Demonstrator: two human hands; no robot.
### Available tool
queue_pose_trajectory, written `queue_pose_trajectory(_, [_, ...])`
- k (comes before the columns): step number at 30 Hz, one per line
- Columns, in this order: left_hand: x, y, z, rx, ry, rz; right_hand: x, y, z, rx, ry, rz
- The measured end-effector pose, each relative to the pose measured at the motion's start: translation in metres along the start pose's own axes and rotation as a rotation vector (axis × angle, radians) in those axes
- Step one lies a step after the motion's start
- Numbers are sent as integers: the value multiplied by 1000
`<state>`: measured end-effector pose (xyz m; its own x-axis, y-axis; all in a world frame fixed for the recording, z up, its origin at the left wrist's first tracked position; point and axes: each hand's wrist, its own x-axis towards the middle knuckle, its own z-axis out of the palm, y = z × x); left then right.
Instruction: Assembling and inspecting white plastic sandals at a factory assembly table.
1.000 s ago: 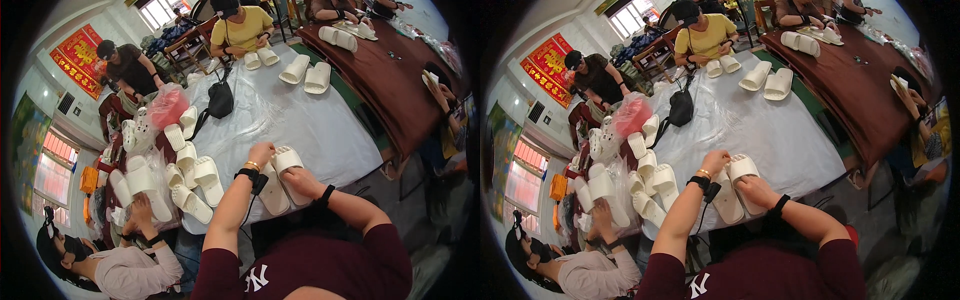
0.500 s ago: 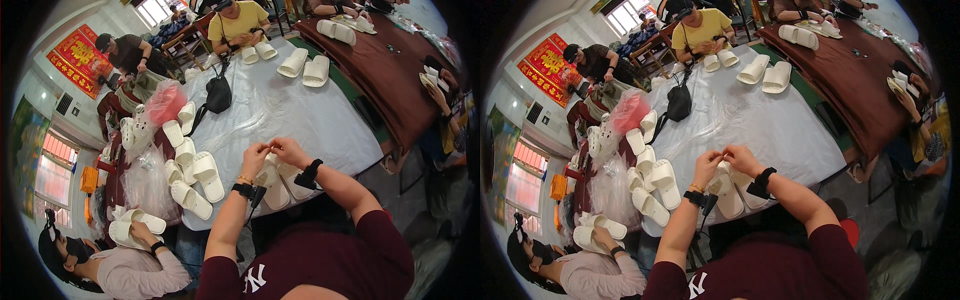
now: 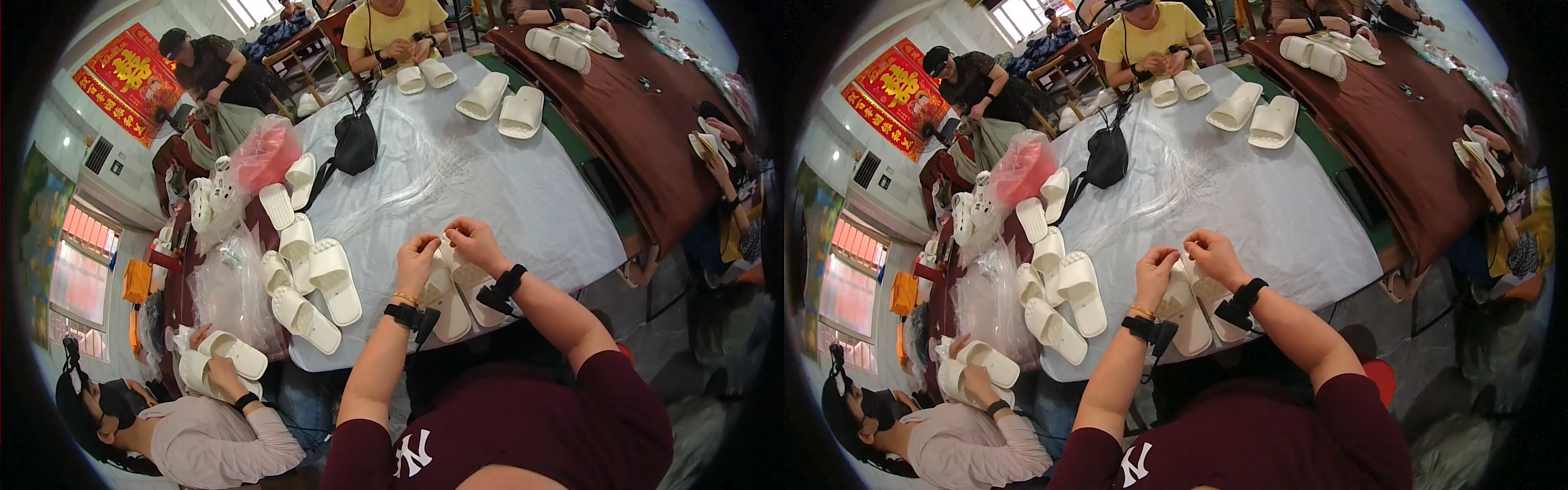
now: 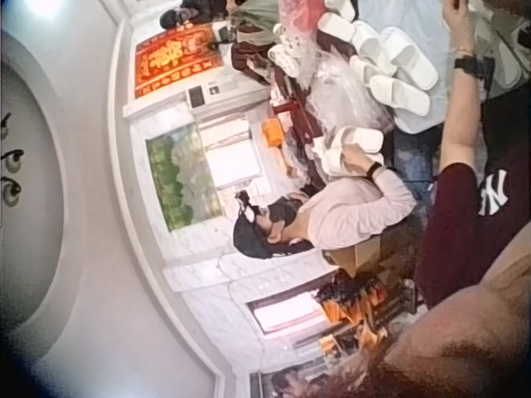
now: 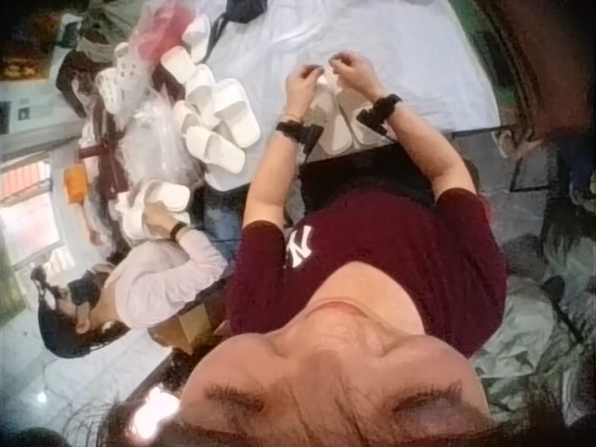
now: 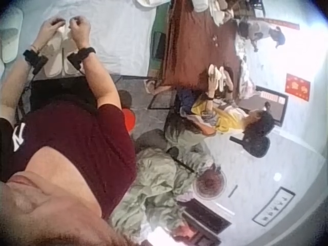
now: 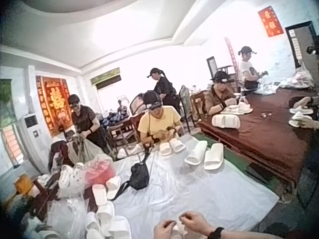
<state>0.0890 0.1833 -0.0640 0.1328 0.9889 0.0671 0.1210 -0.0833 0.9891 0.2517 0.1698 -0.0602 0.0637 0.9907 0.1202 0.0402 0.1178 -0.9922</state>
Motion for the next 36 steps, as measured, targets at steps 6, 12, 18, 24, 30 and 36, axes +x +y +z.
queue_pose_trajectory(6, [-2, -3, 2, 91, 15, 60, 1, 8, 1, 71, 8, 24])
queue_pose_trajectory(12, [-1, -4, 3, 66, 31, 34, 0, 7, 2, 98, 27, 21])
queue_pose_trajectory(18, [-1, -1, 3, 66, 40, 39, -2, 3, 2, -50, 67, -75])
queue_pose_trajectory(24, [-6, 3, 7, 85, 41, 66, -5, 4, -1, -54, 74, -60])
queue_pose_trajectory(30, [-5, -5, 4, 62, 55, 74, -4, 1, 1, 142, 28, 34])
queue_pose_trajectory(36, [-6, 0, 7, 66, 63, 76, -3, 4, 0, 142, 24, 35])
